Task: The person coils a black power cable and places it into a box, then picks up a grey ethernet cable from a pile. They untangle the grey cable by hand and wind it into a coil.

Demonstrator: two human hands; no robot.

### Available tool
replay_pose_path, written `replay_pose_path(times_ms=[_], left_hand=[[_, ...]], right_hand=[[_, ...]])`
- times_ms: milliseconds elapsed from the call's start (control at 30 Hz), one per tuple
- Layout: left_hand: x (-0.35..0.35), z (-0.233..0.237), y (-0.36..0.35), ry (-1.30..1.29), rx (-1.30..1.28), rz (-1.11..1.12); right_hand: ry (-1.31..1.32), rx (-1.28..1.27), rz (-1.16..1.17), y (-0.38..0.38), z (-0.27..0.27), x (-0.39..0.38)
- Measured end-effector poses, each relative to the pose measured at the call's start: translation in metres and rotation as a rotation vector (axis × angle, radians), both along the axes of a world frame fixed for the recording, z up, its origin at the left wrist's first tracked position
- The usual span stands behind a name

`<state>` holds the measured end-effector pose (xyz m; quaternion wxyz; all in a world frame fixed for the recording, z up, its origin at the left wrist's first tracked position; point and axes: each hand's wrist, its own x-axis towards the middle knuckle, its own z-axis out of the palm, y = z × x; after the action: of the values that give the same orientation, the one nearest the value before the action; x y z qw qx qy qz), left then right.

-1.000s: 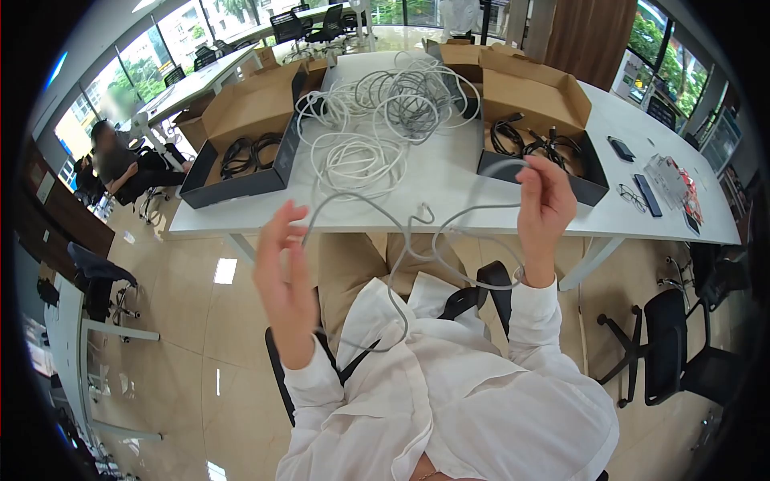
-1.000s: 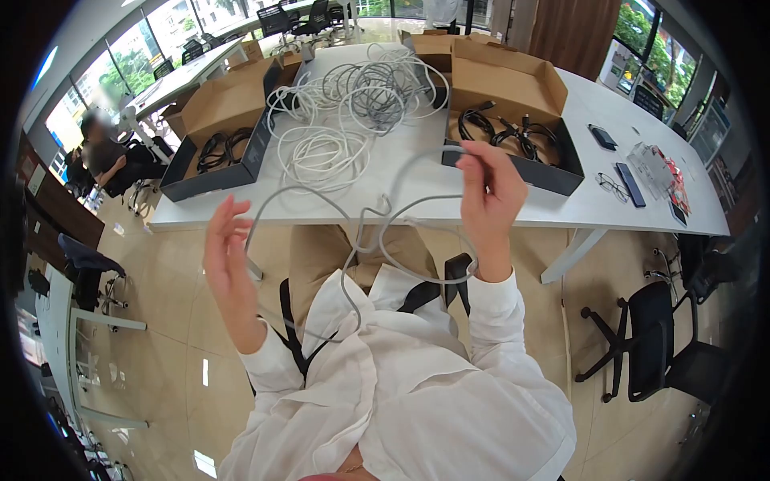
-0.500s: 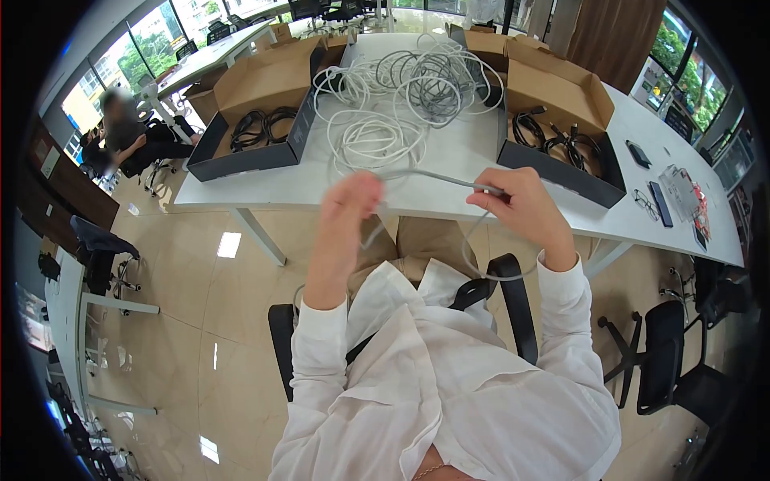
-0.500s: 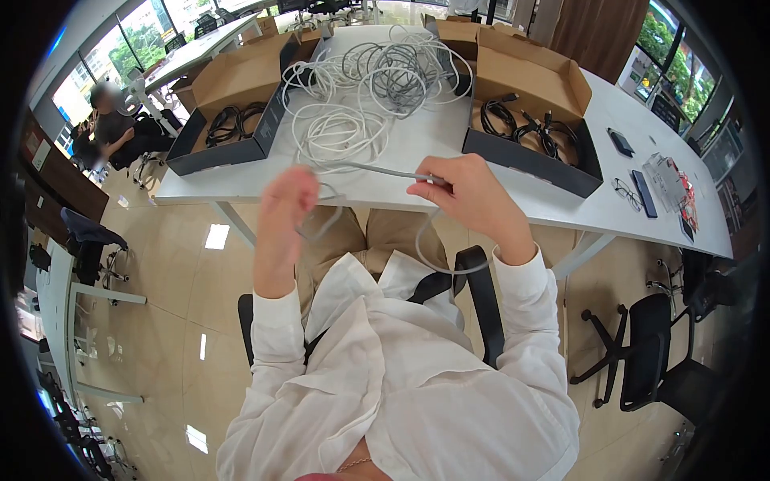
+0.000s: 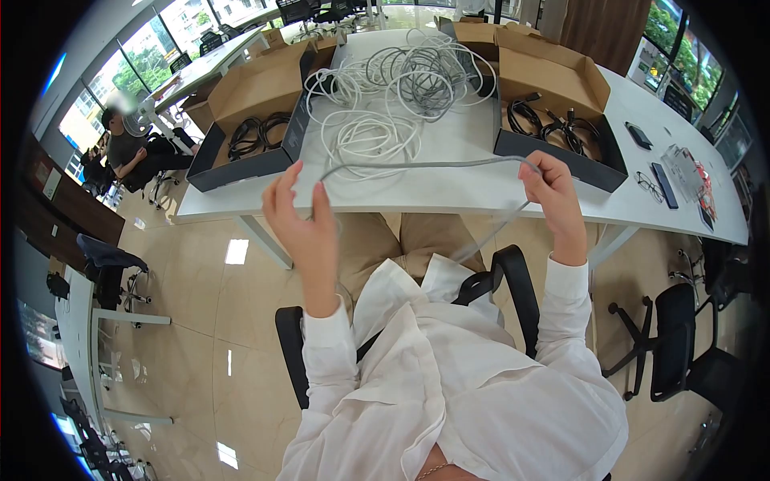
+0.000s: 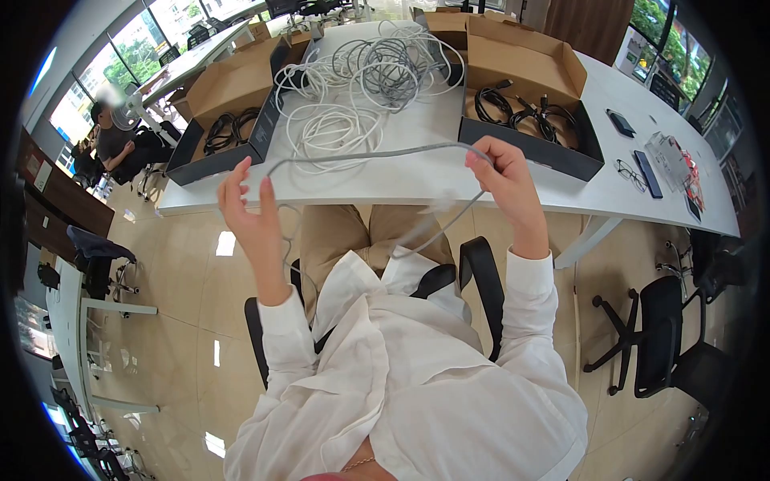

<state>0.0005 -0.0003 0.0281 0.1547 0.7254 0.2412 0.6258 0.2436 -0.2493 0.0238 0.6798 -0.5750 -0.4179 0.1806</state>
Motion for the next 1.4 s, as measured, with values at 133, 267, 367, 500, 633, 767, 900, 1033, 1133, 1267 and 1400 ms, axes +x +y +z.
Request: replay_pose_path(times_ms=[133,267,367,500,633,767,900,1033,1133,1267,1400], left_hand=[[0.014,-0.020,-0.048,-0.050,0.328,0.076],[0.009,-0.034,-0.079,0.054,0.121,-0.554],[0.019,-0.018,-0.100,-0.006,-0.065,-0.855],[0.017,-0.032,-0.097,-0.148,-0.445,-1.062],[0.004,-0.023,-0.073,-0.128,-0.838,-1.226],[-0.001,-0.023,-0.059,-0.179,-0.925,-1.279],[-0.006,-0.019,-0.049,-0.007,-1.022,-1.297],[-0.004,-0.021,-0.036,0.153,-1.070,-1.350],[-0.006,-0.009,-0.035,0.287,-1.015,-1.234],[0.004,-0.011,-0.044,0.314,-0.478,-0.696],[0.019,-0.018,-0.047,0.229,0.207,-0.222]], right_hand=[[0.215,0.063,-0.004,0.015,0.012,-0.014],[0.473,0.080,0.136,0.033,0.015,-0.026],[0.616,0.120,0.209,0.045,0.012,-0.038],[0.643,0.123,0.208,0.051,0.014,-0.056],[0.357,0.124,0.070,0.056,0.008,-0.066],[-0.104,0.096,-0.241,0.061,-0.009,-0.064],[-0.561,0.168,-0.355,0.067,-0.011,-0.058],[0.068,-0.009,0.167,0.057,0.003,-0.085],[0.100,-0.191,0.338,0.052,0.007,-0.082],[0.071,-0.273,0.340,0.052,0.004,-0.079],[0.093,-0.167,0.218,0.054,0.001,-0.076]])
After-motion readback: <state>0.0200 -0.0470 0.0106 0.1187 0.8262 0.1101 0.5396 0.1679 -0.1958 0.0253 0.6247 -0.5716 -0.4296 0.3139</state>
